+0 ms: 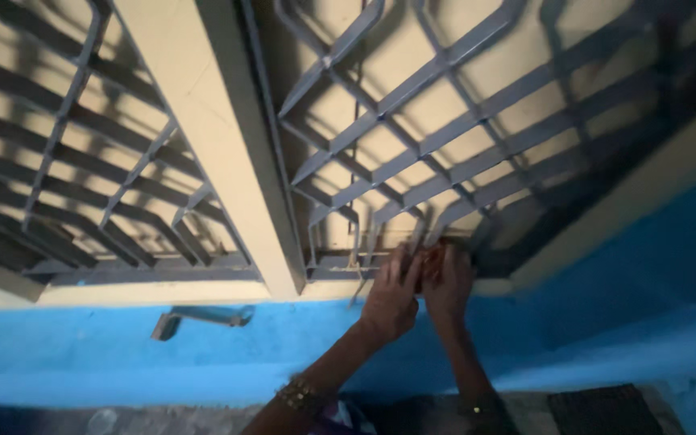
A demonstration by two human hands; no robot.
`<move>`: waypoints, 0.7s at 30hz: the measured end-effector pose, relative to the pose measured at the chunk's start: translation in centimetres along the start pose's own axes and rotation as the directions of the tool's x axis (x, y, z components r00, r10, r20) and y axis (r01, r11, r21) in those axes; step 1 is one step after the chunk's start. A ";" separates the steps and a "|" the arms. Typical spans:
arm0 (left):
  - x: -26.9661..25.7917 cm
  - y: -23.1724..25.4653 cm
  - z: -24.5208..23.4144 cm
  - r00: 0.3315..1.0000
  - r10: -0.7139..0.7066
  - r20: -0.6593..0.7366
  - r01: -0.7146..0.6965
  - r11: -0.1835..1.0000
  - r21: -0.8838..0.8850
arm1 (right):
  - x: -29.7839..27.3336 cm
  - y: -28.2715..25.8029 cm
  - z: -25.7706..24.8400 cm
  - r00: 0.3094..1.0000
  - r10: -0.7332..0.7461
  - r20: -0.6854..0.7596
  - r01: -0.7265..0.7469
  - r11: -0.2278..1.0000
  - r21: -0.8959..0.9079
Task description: The person wipes a metal window grille with a brown cloth. They move the cloth across the bars and frame, cleaning different sections of the grille.
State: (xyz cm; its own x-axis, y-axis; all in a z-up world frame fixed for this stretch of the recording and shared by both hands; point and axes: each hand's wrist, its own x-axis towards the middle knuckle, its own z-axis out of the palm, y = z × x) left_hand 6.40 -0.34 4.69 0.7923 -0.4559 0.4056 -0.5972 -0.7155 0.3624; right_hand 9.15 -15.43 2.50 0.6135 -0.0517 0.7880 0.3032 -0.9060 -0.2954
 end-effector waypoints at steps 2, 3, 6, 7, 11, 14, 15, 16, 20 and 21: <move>-0.2 0.4 -0.2 0.986 0.064 -0.156 -0.070 0.997 -0.034 | -1.9 -0.1 -1.1 0.995 0.032 0.095 -0.048 0.985 0.168; -0.4 0.9 -0.2 0.994 0.081 -0.074 -0.081 0.997 -0.001 | -3.2 -0.1 -2.2 0.983 0.070 0.170 -0.114 0.958 0.263; 0.8 1.7 -0.6 0.986 0.155 0.060 -0.157 0.987 0.040 | -4.2 1.2 -5.1 0.927 0.271 0.259 -0.369 0.777 0.510; 0.7 2.4 -0.8 0.980 0.195 0.041 -0.195 0.981 0.000 | -4.1 2.1 -6.3 0.889 0.400 0.222 -0.450 0.679 0.579; 2.7 5.8 -1.7 0.953 0.240 -0.183 -0.281 0.927 -0.248 | -0.3 6.9 -7.6 0.860 0.508 -0.038 -0.422 0.753 0.505; 5.8 8.0 -2.7 0.944 0.085 -0.318 -0.227 0.867 -0.443 | 2.7 8.5 -5.5 0.921 0.390 0.008 -0.366 0.857 0.363; 6.7 8.2 -3.0 0.927 0.090 -0.364 -0.250 0.871 -0.422 | 3.1 8.6 -4.5 0.936 0.347 0.053 -0.349 0.903 0.252; 7.5 8.1 -3.3 0.908 0.097 -0.408 -0.273 0.875 -0.400 | 3.1 8.5 -3.7 0.908 0.409 0.089 -0.414 0.849 0.330; 7.6 6.7 -2.8 0.995 0.021 -0.096 -0.075 0.799 -0.597 | 1.4 8.0 -1.4 0.855 0.472 0.217 -0.514 0.707 0.486; 7.3 6.4 -2.2 0.995 0.015 -0.102 -0.074 0.797 -0.600 | 0.8 7.8 -1.3 0.859 0.457 0.229 -0.507 0.705 0.495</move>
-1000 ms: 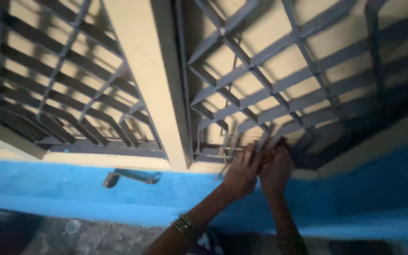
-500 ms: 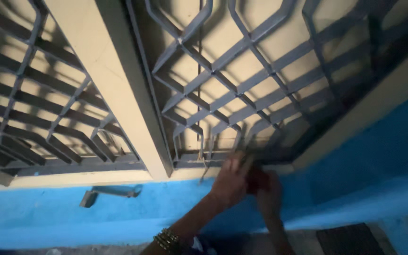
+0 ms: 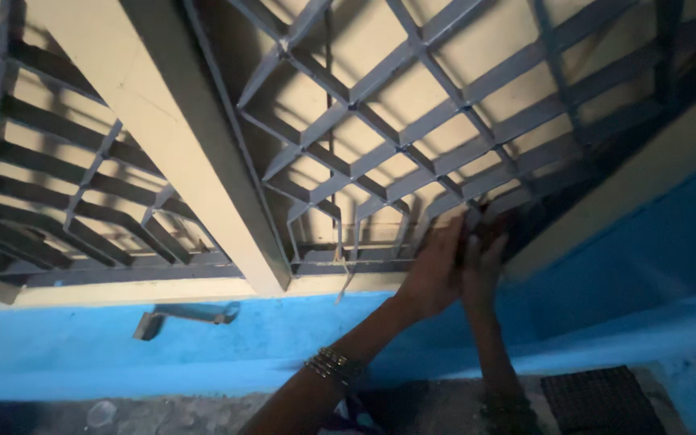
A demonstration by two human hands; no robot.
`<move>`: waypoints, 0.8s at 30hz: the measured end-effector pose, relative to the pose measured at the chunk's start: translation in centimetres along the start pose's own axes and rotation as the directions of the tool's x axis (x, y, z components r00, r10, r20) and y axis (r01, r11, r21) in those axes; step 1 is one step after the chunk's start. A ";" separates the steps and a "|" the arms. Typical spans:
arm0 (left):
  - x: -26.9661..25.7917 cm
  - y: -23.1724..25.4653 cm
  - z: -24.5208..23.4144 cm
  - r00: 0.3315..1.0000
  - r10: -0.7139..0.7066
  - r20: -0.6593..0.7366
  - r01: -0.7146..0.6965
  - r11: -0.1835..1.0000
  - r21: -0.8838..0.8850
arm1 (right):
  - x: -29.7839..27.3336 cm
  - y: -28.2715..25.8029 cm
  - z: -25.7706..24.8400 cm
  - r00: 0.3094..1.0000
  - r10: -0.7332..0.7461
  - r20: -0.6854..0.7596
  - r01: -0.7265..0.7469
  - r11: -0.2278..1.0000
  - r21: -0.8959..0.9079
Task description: The person wipes a metal window grille with a brown cloth. They move the cloth across the bars and frame, cleaning different sections of the grille.
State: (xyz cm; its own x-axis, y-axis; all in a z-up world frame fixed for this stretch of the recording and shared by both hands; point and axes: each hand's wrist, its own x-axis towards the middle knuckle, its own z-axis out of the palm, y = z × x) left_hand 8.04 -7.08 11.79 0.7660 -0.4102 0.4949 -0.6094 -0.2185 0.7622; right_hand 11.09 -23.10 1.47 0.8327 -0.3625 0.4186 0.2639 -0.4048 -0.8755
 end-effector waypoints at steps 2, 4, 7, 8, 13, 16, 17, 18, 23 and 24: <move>-0.8 -1.2 0.8 1.000 0.002 -0.018 -0.002 1.000 -0.007 | -0.6 0.2 0.0 0.999 0.012 0.032 -0.009 0.997 -0.077; -1.2 -2.5 1.7 0.997 0.061 -0.043 -0.055 0.989 0.135 | -0.3 -0.3 -0.3 0.996 -0.041 0.075 0.048 0.995 -0.091; -1.9 -4.2 3.1 0.979 0.174 -0.102 -0.152 0.969 0.194 | -0.1 -2.0 -0.9 0.990 -0.015 0.138 0.039 0.984 -0.172; -2.0 -4.7 3.4 0.967 0.220 -0.128 -0.193 0.962 0.191 | 0.3 -2.8 -1.0 0.984 0.120 0.128 -0.076 0.950 -0.304; -2.1 -5.1 3.4 0.995 0.092 -0.039 -0.080 0.966 0.247 | 0.5 -6.6 -0.8 0.936 -0.227 0.270 0.345 0.755 -0.558; -1.7 -4.8 2.9 0.997 0.068 -0.028 -0.062 0.981 0.183 | 0.4 -7.5 -0.2 0.982 -0.148 0.114 0.179 0.924 -0.339; -1.7 -4.8 2.7 0.998 0.060 -0.027 -0.055 0.988 0.145 | 0.2 -7.5 0.0 0.985 -0.127 0.114 0.158 0.929 -0.334; -1.7 -4.8 2.7 0.999 0.043 -0.008 -0.042 0.989 0.140 | -0.1 -7.5 -0.1 0.989 -0.103 0.110 0.135 0.933 -0.335; -1.2 -5.5 2.7 0.997 0.071 0.026 -0.075 0.985 0.157 | -1.9 -9.1 -2.7 0.949 -0.216 0.230 0.312 0.757 -0.574; -1.1 -5.8 2.7 0.994 0.112 -0.011 -0.109 0.982 0.157 | -2.4 -9.7 -3.7 0.952 -0.139 0.273 0.276 0.778 -0.564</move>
State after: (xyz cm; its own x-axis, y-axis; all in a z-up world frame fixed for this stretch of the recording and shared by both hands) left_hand 10.16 -7.76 5.70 0.6950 -0.4221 0.5821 -0.7139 -0.3085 0.6286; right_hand 4.73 -21.38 9.81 0.8888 -0.0592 0.4545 0.1605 -0.8886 -0.4296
